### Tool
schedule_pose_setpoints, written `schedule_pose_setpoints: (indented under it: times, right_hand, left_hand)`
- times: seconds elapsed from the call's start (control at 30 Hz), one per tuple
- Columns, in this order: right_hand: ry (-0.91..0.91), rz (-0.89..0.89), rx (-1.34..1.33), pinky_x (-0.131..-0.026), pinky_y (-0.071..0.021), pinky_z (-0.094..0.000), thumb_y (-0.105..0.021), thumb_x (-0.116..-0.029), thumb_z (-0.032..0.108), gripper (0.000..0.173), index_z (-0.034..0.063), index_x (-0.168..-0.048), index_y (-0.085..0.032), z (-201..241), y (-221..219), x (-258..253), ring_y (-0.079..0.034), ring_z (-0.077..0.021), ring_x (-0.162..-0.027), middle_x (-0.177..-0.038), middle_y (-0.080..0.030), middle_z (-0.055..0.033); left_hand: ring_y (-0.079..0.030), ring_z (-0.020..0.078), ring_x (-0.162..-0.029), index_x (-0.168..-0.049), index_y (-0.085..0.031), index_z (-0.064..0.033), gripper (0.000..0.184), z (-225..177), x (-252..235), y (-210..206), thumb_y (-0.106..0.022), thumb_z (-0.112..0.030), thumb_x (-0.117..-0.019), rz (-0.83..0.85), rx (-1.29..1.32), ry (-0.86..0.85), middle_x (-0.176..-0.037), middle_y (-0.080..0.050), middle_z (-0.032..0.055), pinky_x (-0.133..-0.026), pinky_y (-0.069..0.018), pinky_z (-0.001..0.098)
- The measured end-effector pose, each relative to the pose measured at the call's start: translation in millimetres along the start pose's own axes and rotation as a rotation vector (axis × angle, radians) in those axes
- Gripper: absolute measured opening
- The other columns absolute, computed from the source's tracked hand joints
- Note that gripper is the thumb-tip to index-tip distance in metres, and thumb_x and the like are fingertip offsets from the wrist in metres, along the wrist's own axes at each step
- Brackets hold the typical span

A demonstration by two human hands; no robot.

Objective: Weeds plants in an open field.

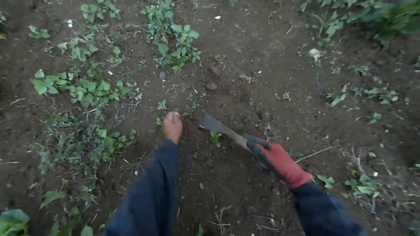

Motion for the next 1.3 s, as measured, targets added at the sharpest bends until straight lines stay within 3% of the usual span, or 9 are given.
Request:
schedule_pose_setpoints:
  times: [0.1,0.2,0.37,0.5,0.6,0.8,0.87,0.97,1.3]
  right_hand:
    - [0.115,-0.2,-0.177,-0.04,-0.0517,-0.036,-0.048,-0.1051,0.036,0.047,0.0235,-0.15,-0.053,21.0,42.4,53.2,-0.059,-0.0175,-0.049,-0.08,-0.069,-0.0054]
    - [0.081,-0.191,-0.309,-0.045,-0.0556,-0.0324,-0.047,-0.1051,0.027,0.046,0.0082,-0.147,-0.049,43.7,19.2,127.5,-0.063,-0.0131,-0.054,-0.084,-0.07,-0.0017]
    - [-0.054,-0.032,-0.558,-0.05,-0.0593,-0.0352,-0.046,-0.1085,0.024,0.049,0.0044,-0.153,-0.044,14.8,-120.7,164.7,-0.068,-0.0177,-0.063,-0.097,-0.073,-0.0103]
    - [-0.147,-0.329,-0.582,-0.049,-0.0538,-0.0379,-0.045,-0.1094,0.028,0.047,0.0137,-0.154,-0.046,4.1,-172.3,91.7,-0.06,-0.0181,-0.055,-0.085,-0.068,-0.0115]
    - [-0.105,-0.354,-0.54,-0.049,-0.055,-0.0406,-0.044,-0.1107,0.03,0.046,0.0161,-0.154,-0.046,35.8,-187.1,13.8,-0.062,-0.0223,-0.057,-0.088,-0.068,-0.015]
    - [-0.023,-0.328,-0.385,-0.045,-0.0547,-0.0399,-0.046,-0.1092,0.028,0.047,0.0163,-0.154,-0.047,53.1,-177.8,64.0,-0.061,-0.0205,-0.052,-0.083,-0.068,-0.0127]
    - [-0.053,-0.246,-0.327,-0.058,-0.0554,-0.0446,-0.044,-0.1103,0.027,0.045,0.0142,-0.153,-0.047,80.8,-191.7,21.3,-0.063,-0.0246,-0.064,-0.096,-0.068,-0.0175]
    - [-0.046,-0.152,-0.443,-0.05,-0.0529,-0.0357,-0.041,-0.1117,0.03,0.041,0.0134,-0.149,-0.048,139.3,-204.0,-43.6,-0.061,-0.0203,-0.059,-0.089,-0.066,-0.0138]
    - [-0.116,-0.098,-0.208,-0.049,-0.0554,-0.0385,-0.045,-0.1077,0.028,0.049,0.0123,-0.154,-0.046,16.3,-163.6,138.2,-0.062,-0.0191,-0.056,-0.084,-0.068,-0.0109]
  left_hand:
    - [-0.068,0.0235,-0.077,-0.13,-0.061,0.001,0.04,19.4,35.4,96.4,-0.041,-0.029,-0.1115,-0.168,0.006,-0.139,-0.092,-0.069,0.015,-0.075,-0.06,0.0465]
    - [-0.07,0.0387,-0.097,-0.137,-0.056,0.0037,0.045,68.2,116.0,154.2,-0.039,-0.029,-0.1101,-0.17,-0.38,-0.154,-0.111,-0.069,0.0245,-0.085,-0.0569,0.0602]
    - [-0.016,0.0613,-0.15,-0.162,-0.017,0.0048,0.113,201.4,221.7,156.4,-0.058,-0.071,-0.0903,-0.075,-0.711,0.083,-0.166,-0.018,0.0338,-0.115,-0.0086,0.0821]
    - [0.001,0.058,-0.154,-0.161,-0.021,0.0067,0.138,261.7,233.0,136.5,-0.065,-0.086,-0.069,-0.071,-0.728,0.247,-0.17,-0.007,0.0297,-0.113,-0.0037,0.0834]
    - [0.007,0.055,-0.155,-0.162,-0.02,0.0047,0.14,267.5,229.0,130.7,-0.073,-0.082,-0.0659,-0.038,-0.73,0.282,-0.171,-0.001,0.026,-0.113,-0.0013,0.083]
    - [0.012,0.0523,-0.155,-0.164,-0.014,0.0006,0.139,268.9,226.0,129.7,-0.076,-0.079,-0.0681,0.065,-0.748,0.39,-0.172,0.006,0.0238,-0.115,0.0001,0.0813]
    - [0.012,0.0512,-0.156,-0.165,-0.012,-0.0009,0.139,270.6,229.4,127.4,-0.074,-0.08,-0.0688,0.093,-0.767,0.422,-0.172,0.007,0.0221,-0.115,-0.0004,0.0806]
    - [0.012,0.0509,-0.156,-0.165,-0.013,-0.002,0.139,271.6,224.7,126.5,-0.075,-0.079,-0.0682,0.09,-0.764,0.412,-0.172,0.007,0.0211,-0.115,-0.0005,0.0811]
    - [0.013,0.0523,-0.155,-0.166,-0.011,-0.0062,0.139,275.2,225.3,126.5,-0.072,-0.083,-0.0679,0.122,-0.738,0.435,-0.172,0.008,0.021,-0.115,0.0,0.0813]
Point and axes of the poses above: each hand's wrist, its own x-axis away from the middle knuckle, its own y-axis out of the back of the hand, z = x × y, the point moved 10 cm from there along -x, towards the middle knuckle
